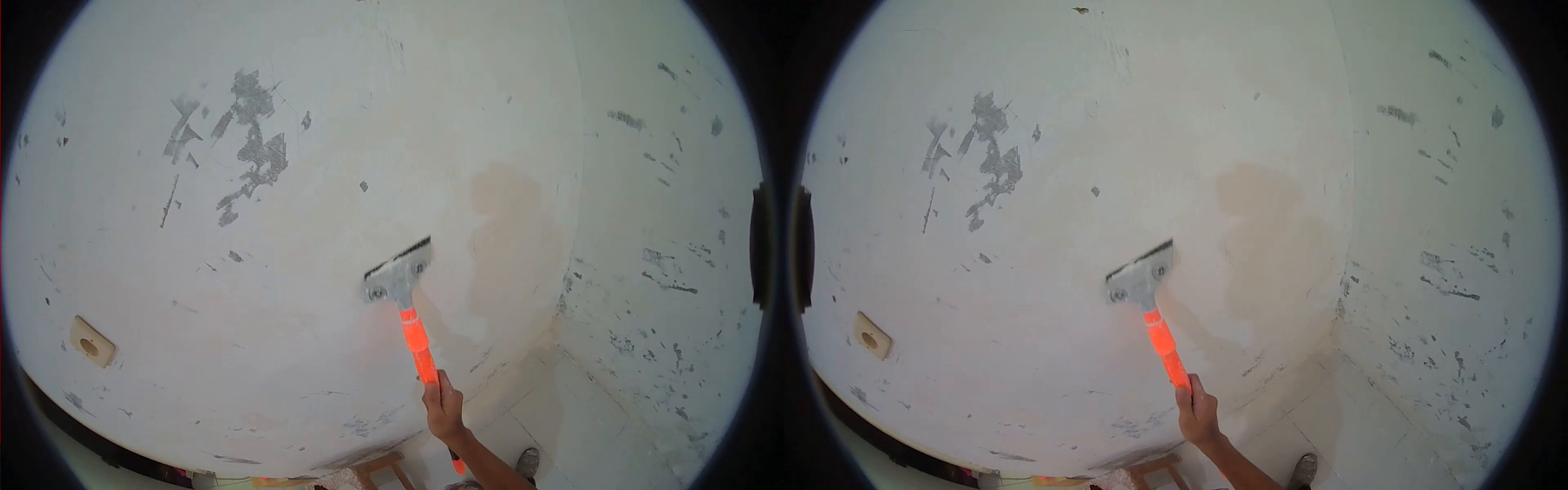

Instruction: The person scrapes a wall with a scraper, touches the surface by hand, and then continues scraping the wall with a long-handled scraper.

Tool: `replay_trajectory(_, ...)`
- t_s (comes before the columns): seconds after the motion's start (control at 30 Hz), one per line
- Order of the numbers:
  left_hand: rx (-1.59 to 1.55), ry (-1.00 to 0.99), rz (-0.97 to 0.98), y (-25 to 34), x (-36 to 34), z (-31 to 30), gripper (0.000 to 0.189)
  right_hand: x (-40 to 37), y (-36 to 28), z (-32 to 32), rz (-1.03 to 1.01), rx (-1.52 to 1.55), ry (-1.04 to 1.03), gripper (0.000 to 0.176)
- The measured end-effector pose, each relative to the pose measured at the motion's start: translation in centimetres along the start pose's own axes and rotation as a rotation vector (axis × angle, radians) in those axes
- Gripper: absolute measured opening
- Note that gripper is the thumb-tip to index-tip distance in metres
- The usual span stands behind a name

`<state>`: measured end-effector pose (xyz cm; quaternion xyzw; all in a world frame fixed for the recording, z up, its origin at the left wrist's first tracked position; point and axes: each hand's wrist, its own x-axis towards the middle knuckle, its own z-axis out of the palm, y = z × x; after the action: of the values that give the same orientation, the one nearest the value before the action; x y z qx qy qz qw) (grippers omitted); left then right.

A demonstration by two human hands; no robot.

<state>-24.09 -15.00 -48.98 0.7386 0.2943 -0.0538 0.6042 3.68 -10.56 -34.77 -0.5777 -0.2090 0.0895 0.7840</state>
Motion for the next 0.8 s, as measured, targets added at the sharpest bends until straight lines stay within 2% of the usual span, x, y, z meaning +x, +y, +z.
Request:
replay_trajectory(0.13, 0.116, 0.019, -0.031, -1.1, 0.1, 0.2, 0.044, 3.3, -4.1, 0.1, 0.043, -0.020, -0.043, 0.030)
replay_trajectory(0.23, 0.077, 0.003, -0.015, -1.8, 0.0, 0.1, 0.044, 3.4, -5.3, 0.1, 0.063, 0.010, -0.050, 0.031)
replay_trajectory(0.37, -0.021, 0.015, 0.025, -1.8, -0.4, 0.2, 0.044, 1.0, -2.1, 0.0, 0.032, -0.005, -0.052, 0.031)
replay_trajectory(0.47, 0.031, 0.029, -0.012, -0.7, -0.5, -0.1, 0.045, 0.7, -2.7, -0.4, 0.038, -0.007, -0.040, 0.032)
replay_trajectory(0.63, 0.024, -0.051, -0.015, 4.5, -1.2, -1.1, 0.047, 1.7, -4.2, -0.9, 0.054, -0.096, -0.078, 0.032)
replay_trajectory(0.73, 0.020, -0.045, -0.050, 3.7, -1.3, -0.9, 0.046, 0.7, -3.5, -0.6, -0.027, -0.145, -0.071, 0.032)
replay_trajectory(0.8, 0.008, -0.047, -0.044, 3.5, -1.2, -0.7, 0.045, 1.0, -4.0, -0.5, -0.002, -0.141, -0.082, 0.031)
